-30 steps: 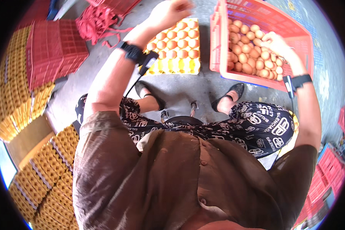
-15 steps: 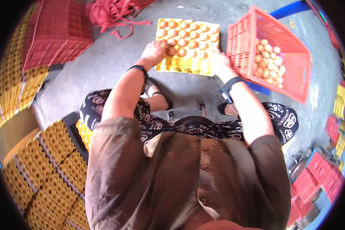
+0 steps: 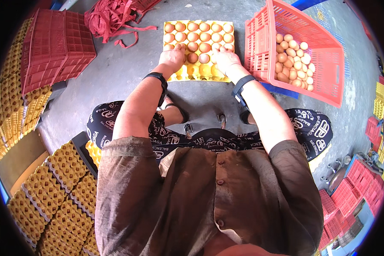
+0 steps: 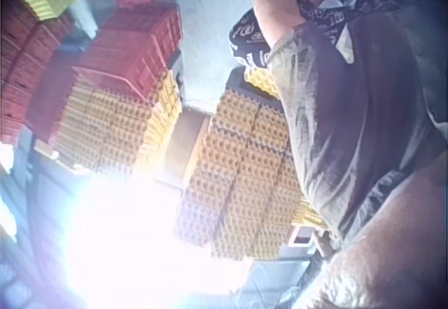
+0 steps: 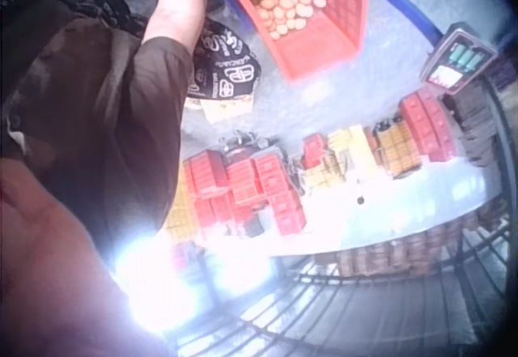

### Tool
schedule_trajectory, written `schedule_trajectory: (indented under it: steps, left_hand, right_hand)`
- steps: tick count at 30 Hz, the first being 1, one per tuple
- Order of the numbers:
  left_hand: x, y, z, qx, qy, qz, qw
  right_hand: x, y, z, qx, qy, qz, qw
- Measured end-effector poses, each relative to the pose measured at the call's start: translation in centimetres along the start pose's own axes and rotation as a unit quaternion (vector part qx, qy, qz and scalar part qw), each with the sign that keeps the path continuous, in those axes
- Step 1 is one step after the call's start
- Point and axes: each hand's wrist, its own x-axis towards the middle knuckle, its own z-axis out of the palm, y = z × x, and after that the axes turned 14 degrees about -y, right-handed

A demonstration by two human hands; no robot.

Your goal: The person sorts eggs by picking them up by hand from a large crate and placing them into individual yellow egg trays, then stacks the trays on a table.

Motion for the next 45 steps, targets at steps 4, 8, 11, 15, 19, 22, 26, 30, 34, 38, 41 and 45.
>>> schedule_trajectory:
  steps: [4, 8, 11, 15, 19, 22, 26, 30, 34, 38, 41, 45]
  left_hand:
    - [-0.5, 2.2, -1.8, -0.094, 0.021, 0.0, 0.995]
    - [-0.7, 3.3, 0.6, -0.092, 0.058, 0.059, 0.992]
    - [-0.2, 3.2, 1.5, 0.0, 0.029, 0.062, 0.998]
    - [0.9, 3.8, 1.2, 0.016, 0.072, 0.094, 0.993]
    - [0.8, 3.7, 0.9, 0.006, 0.061, 0.08, 0.995]
    - [1.0, 3.3, 0.8, -0.069, 0.07, 0.047, 0.994]
    - [0.8, 1.7, -0.4, -0.184, 0.145, 0.076, 0.969]
    - [3.5, 2.1, -4.9, -0.762, 0.073, 0.102, 0.635]
    - [-0.1, 3.0, -13.9, -0.763, 0.029, 0.202, 0.614]
    - [-1.8, 17.4, -22.4, -0.664, -0.087, 0.22, 0.709]
    - [2.3, 27.6, -22.7, -0.534, -0.249, 0.274, 0.76]
    - [12.8, 34.1, -15.6, -0.414, -0.335, 0.188, 0.825]
  right_hand:
    - [2.3, 1.9, 2.7, -0.019, 0.01, 0.004, 1.0]
    - [1.3, -0.4, 0.8, -0.021, 0.031, -0.006, 0.999]
    - [-0.7, -4.5, -1.1, -0.076, 0.018, 0.022, 0.997]
    - [0.2, -4.3, 1.5, -0.042, 0.065, 0.053, 0.996]
    - [1.2, -6.0, 2.5, -0.002, 0.111, 0.106, 0.988]
    - [1.0, -6.2, 2.1, 0.086, 0.121, 0.134, 0.98]
    - [-0.2, -5.3, 0.2, 0.29, 0.127, 0.129, 0.94]
    - [1.2, 0.0, -2.1, 0.559, -0.001, -0.054, 0.827]
    - [-10.0, 4.2, -17.3, 0.487, -0.191, -0.204, 0.828]
    - [-16.0, 19.0, -20.3, 0.464, -0.108, -0.113, 0.872]
    - [-18.1, 29.8, -16.5, 0.579, -0.173, -0.058, 0.794]
    - [-15.1, 37.6, -7.9, 0.686, -0.075, 0.102, 0.717]
